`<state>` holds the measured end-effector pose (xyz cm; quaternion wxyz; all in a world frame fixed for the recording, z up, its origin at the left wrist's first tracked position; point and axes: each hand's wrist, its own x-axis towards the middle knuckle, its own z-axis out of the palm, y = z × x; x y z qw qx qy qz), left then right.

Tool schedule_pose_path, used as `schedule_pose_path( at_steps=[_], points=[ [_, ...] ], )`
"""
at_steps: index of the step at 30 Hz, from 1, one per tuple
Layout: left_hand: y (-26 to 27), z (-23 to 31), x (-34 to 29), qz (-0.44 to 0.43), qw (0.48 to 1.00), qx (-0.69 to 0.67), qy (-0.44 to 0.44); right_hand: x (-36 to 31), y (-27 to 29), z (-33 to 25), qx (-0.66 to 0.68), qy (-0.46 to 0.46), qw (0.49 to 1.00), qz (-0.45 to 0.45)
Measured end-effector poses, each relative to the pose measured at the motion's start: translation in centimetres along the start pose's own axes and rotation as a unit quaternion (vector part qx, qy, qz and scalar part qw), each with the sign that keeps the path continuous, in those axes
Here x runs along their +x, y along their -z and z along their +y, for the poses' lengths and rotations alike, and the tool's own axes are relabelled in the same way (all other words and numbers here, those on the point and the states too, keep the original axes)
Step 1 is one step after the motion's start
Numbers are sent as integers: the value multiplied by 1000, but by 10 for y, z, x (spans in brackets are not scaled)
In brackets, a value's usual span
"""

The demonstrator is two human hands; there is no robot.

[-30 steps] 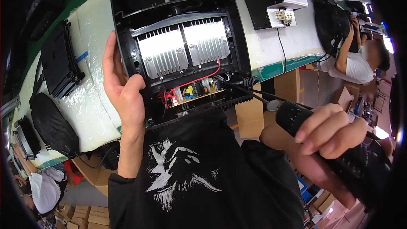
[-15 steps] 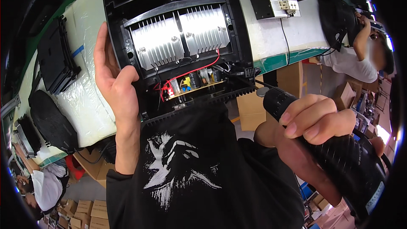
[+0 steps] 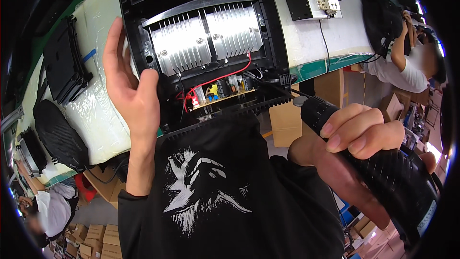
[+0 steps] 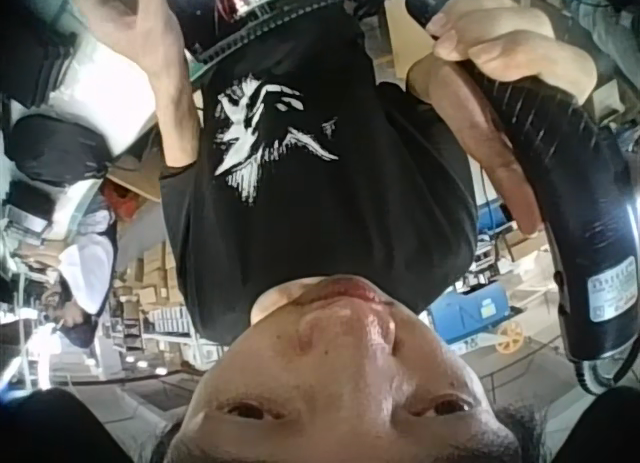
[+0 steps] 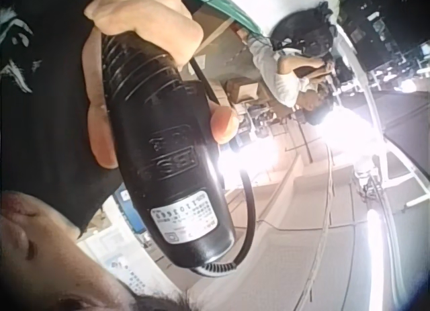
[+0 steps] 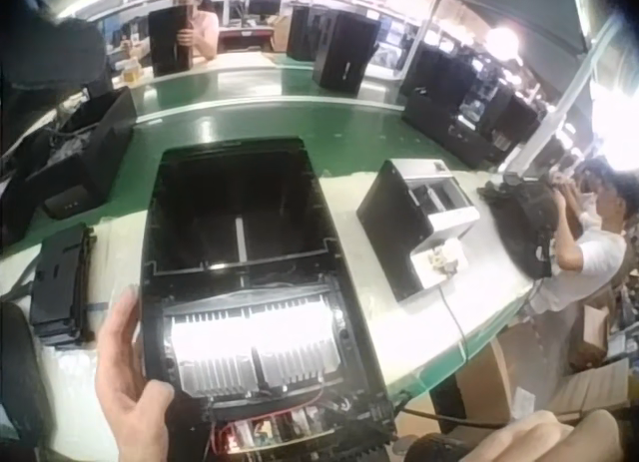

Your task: Assembling the housing and connecting internal components of an electronic device on an assembly line.

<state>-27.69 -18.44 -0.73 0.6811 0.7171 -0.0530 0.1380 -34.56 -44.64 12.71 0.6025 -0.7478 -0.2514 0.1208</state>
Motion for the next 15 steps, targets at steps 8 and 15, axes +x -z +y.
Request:
schedule_pose_path(
  at_steps=[8,15],
  points=[
    [-53,38,46,-432,833,153,-310,23,-44,24,-44,297,915,269],
    [-106,21,45,-547,666,281,-423,17,-45,25,-47,292,902,315]
  ],
)
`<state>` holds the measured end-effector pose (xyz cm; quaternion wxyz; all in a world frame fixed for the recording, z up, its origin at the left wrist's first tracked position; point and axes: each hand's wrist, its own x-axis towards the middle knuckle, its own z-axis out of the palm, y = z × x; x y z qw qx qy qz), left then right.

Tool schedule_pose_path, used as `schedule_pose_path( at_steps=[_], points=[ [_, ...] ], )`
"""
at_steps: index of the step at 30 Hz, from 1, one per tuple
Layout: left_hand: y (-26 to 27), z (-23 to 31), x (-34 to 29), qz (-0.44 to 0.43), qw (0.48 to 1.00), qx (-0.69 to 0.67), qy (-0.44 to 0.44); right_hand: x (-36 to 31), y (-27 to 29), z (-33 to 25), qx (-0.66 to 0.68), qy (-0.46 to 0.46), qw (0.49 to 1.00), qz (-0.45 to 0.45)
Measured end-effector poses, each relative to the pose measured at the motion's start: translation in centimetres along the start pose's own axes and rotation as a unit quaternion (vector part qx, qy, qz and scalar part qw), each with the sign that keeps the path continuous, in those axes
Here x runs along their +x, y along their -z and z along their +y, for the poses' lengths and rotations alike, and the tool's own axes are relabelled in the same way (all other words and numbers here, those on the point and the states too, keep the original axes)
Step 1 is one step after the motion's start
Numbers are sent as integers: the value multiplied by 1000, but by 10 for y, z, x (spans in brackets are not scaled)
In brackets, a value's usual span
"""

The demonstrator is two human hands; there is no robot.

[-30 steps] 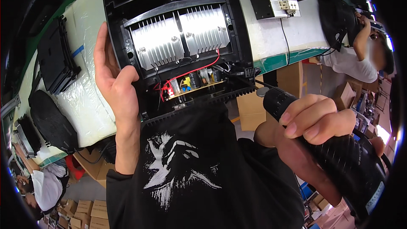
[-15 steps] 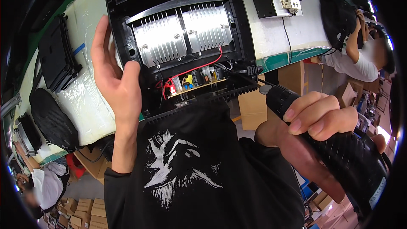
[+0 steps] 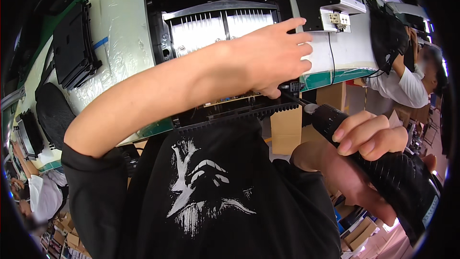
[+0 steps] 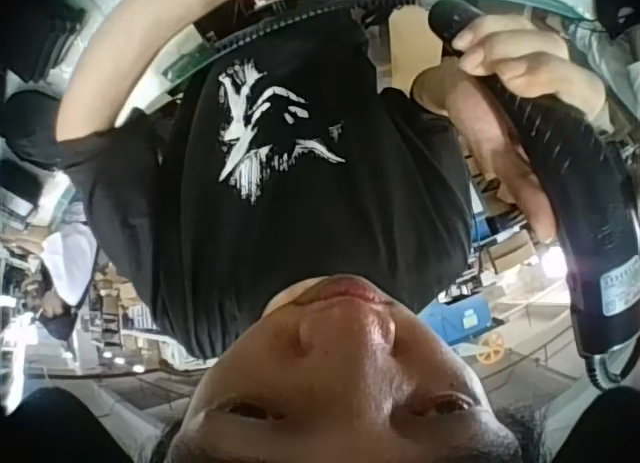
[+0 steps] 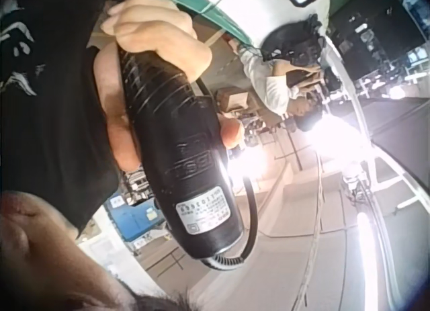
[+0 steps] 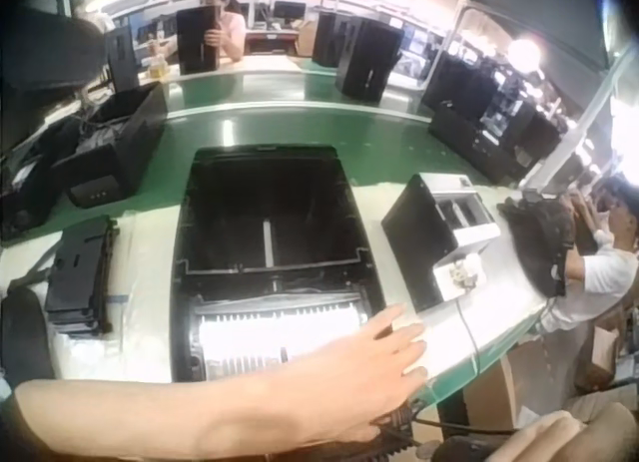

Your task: Assembling the housing and connecting internal components of an electronic device on an assembly line.

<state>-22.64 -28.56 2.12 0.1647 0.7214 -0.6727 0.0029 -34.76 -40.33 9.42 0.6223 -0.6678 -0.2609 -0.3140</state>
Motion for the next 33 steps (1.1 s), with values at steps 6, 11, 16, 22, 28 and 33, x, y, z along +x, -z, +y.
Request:
schedule_pose_path(
  at_steps=[6,11,16,22,28,33],
  points=[
    [-1,-6,6,-40,997,59,-1,-9,-1,8,36,-32,997,64],
    [-1,-8,8,-66,995,59,-48,-13,-1,7,34,-34,997,60],
    [-4,-13,4,1,994,45,-103,-16,12,-7,26,-32,998,55],
    [-11,-12,2,38,992,60,-103,-16,7,-4,19,-23,998,48],
    [-11,-14,1,50,993,39,-99,-12,3,3,9,-11,999,41],
    [-9,-13,0,3,997,-9,-75,-10,6,-1,3,-3,999,37]
  ],
)
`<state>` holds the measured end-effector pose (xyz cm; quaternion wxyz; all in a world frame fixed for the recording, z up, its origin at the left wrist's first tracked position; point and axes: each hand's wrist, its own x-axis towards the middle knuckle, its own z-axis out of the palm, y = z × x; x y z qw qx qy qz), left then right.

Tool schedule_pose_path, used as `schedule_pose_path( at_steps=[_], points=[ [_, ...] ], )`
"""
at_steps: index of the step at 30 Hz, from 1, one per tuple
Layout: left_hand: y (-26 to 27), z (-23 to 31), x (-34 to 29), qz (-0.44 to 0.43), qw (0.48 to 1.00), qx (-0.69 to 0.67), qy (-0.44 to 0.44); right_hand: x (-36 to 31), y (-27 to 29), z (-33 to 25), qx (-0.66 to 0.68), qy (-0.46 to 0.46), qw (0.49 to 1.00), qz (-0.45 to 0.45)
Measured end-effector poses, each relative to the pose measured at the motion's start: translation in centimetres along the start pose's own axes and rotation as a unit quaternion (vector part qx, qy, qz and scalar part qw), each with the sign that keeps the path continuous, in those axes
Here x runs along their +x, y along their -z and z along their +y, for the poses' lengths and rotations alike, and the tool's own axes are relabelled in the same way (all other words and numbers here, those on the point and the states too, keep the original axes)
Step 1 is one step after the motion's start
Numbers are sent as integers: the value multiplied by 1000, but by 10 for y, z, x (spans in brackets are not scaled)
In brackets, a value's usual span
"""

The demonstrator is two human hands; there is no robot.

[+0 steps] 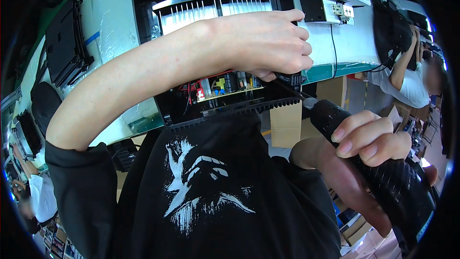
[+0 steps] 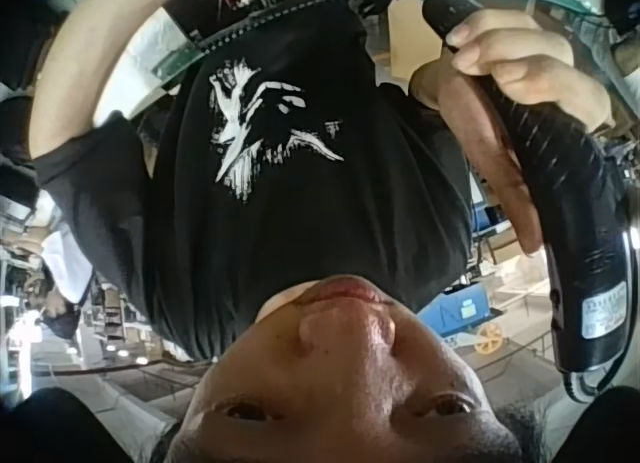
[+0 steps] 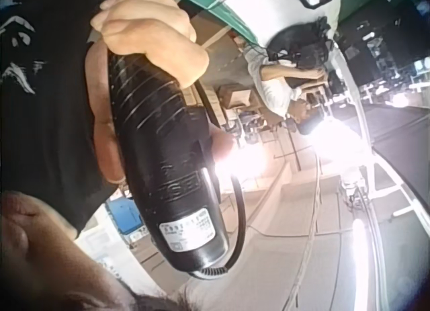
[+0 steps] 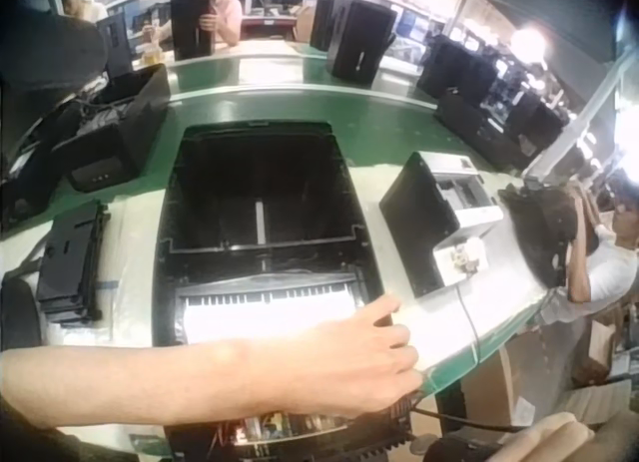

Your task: Assembling the housing and connecting internal components of an electronic device on an assembly line.

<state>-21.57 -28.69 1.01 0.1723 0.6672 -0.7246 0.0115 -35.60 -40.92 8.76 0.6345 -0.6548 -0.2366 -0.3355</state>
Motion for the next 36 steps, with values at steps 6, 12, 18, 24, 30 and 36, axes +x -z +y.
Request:
schedule_pose_path(
  at_steps=[6,12,18,24,30,36],
  points=[
    [-2,-5,-2,27,999,-46,3,1,1,4,-6,8,1000,-8],
    [2,-13,-10,116,979,-163,28,5,-2,10,-9,15,1000,-17],
    [2,-17,-9,132,969,-206,46,4,-1,12,4,0,1000,-23],
    [1,-17,-10,141,966,-214,37,0,-2,13,13,-6,1000,-28],
    [0,-16,-9,145,966,-210,37,-3,-5,16,27,-2,998,-53],
    [3,-15,-13,150,968,-197,47,3,-5,17,53,21,994,-94]
  ],
)
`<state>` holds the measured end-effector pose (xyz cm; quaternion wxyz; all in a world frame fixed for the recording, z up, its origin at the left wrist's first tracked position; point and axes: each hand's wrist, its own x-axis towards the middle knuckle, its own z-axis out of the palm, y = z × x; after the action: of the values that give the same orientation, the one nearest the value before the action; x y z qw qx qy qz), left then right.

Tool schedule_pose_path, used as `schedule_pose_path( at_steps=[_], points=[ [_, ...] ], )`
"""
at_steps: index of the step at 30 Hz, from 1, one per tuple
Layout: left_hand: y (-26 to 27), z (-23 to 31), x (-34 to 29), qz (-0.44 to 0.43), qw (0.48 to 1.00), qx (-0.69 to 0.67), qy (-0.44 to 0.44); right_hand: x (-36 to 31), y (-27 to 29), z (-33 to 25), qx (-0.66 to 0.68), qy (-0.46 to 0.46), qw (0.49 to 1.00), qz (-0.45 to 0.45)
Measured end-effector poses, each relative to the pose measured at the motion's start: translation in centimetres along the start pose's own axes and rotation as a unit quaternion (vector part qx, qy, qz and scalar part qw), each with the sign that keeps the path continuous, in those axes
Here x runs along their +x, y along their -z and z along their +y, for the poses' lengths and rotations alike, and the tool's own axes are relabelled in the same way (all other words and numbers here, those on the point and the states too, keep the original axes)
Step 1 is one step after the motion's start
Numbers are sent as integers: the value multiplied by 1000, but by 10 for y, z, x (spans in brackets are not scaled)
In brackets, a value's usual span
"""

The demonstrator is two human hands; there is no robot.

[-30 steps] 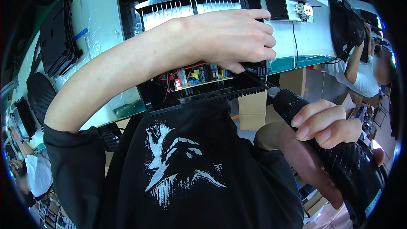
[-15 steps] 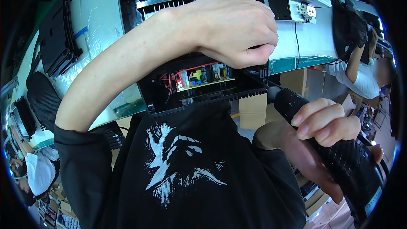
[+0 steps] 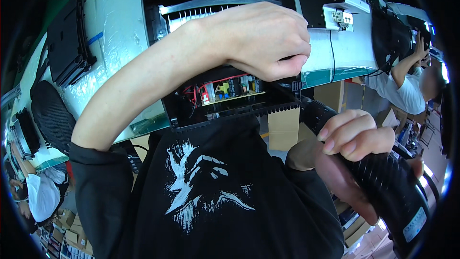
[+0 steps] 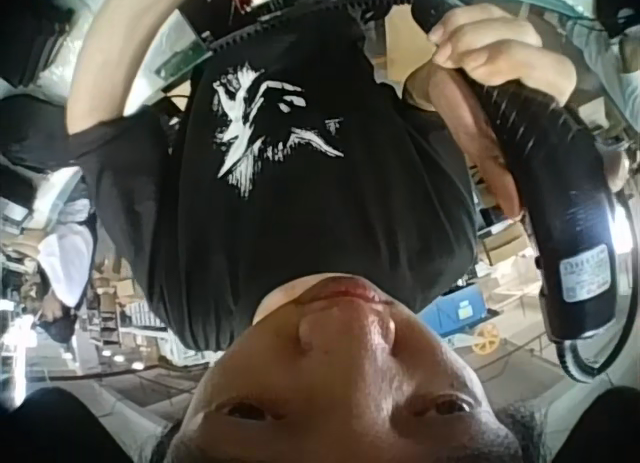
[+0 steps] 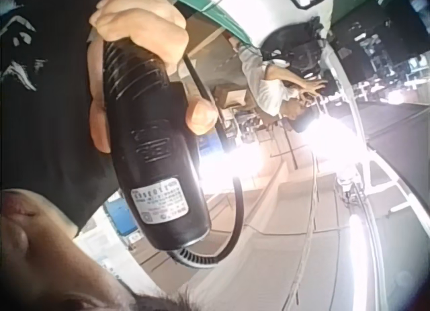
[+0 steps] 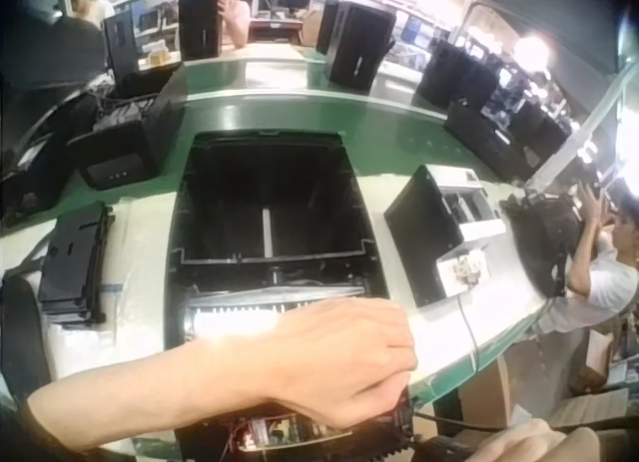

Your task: Assembling the housing and connecting internal components of an electronic device on an assembly line.

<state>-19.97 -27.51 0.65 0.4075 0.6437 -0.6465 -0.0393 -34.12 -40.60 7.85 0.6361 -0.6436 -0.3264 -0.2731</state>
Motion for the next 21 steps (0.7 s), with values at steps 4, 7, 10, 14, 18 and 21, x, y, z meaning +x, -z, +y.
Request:
schedule_pose_path(
  at_steps=[4,7,10,14,18,21],
  points=[
    [18,5,-4,69,994,83,1,13,20,-17,32,-89,995,-17],
    [38,25,-18,223,967,122,30,21,39,-34,51,-157,986,-29],
    [49,51,-69,306,933,130,135,31,68,-68,137,28,987,82],
    [6,89,-110,427,820,110,365,43,106,-57,-21,181,958,222],
    [-25,104,-101,504,748,-105,420,49,174,-18,-160,97,927,324],
    [-27,99,-101,524,723,-139,429,49,181,20,-219,57,928,295]
  ],
)
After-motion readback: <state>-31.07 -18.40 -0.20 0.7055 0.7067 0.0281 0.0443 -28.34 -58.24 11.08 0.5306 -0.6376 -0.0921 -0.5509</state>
